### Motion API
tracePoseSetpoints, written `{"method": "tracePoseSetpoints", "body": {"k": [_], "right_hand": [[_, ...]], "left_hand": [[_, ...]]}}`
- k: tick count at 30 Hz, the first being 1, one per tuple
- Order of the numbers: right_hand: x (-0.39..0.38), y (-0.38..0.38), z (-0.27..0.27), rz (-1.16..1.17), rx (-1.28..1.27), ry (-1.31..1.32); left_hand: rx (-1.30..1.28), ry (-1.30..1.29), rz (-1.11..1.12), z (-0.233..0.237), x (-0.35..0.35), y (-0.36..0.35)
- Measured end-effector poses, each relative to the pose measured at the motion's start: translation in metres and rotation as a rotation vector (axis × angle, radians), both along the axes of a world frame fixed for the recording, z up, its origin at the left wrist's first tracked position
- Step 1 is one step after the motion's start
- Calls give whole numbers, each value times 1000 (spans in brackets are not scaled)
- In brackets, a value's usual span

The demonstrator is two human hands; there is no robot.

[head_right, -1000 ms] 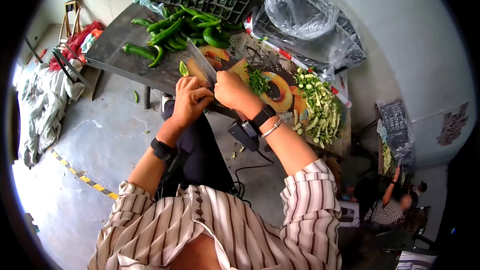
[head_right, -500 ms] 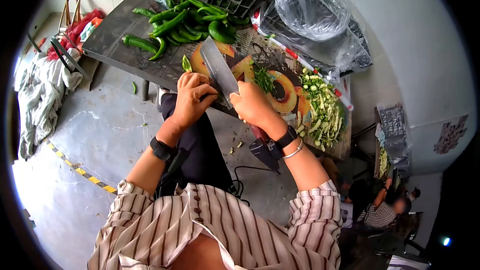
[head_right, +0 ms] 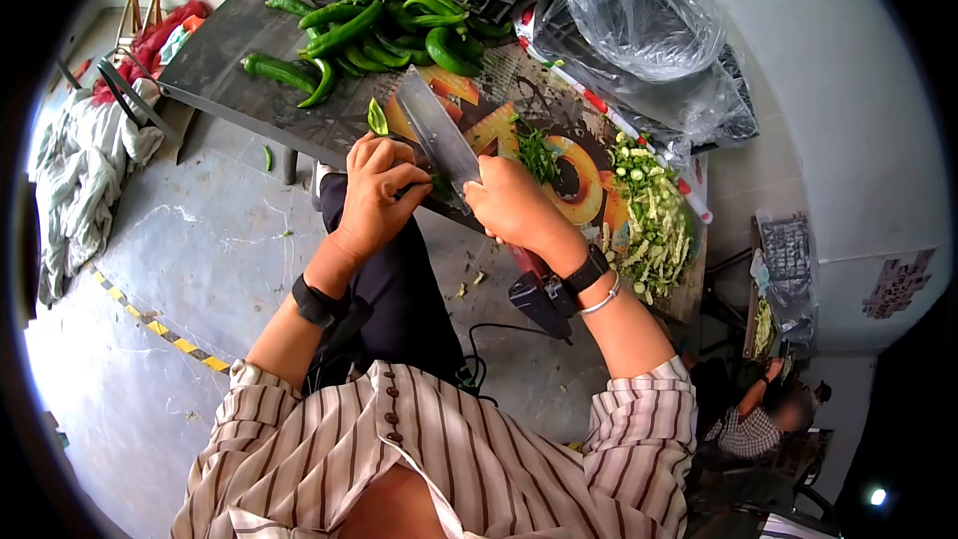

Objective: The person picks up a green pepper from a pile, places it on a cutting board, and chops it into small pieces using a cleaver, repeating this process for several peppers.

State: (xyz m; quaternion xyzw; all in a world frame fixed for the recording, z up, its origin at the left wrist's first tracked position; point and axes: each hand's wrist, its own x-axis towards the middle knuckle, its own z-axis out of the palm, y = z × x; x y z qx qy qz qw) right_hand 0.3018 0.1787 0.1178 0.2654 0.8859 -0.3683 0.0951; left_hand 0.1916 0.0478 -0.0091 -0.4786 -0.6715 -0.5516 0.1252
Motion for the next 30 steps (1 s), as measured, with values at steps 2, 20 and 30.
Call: {"method": "tracePoseSetpoints", "body": {"k": [2, 20, 30], "right_hand": [[-1, 4, -4, 13, 0, -12], [-1, -4, 2, 0, 77, 116], [-10, 0, -13, 111, 236, 71]], "left_hand": [[-8, 1, -11, -1, 0, 1], [42, -11, -5, -5, -2, 3], [41, -49, -18, -2, -2, 1]]}}
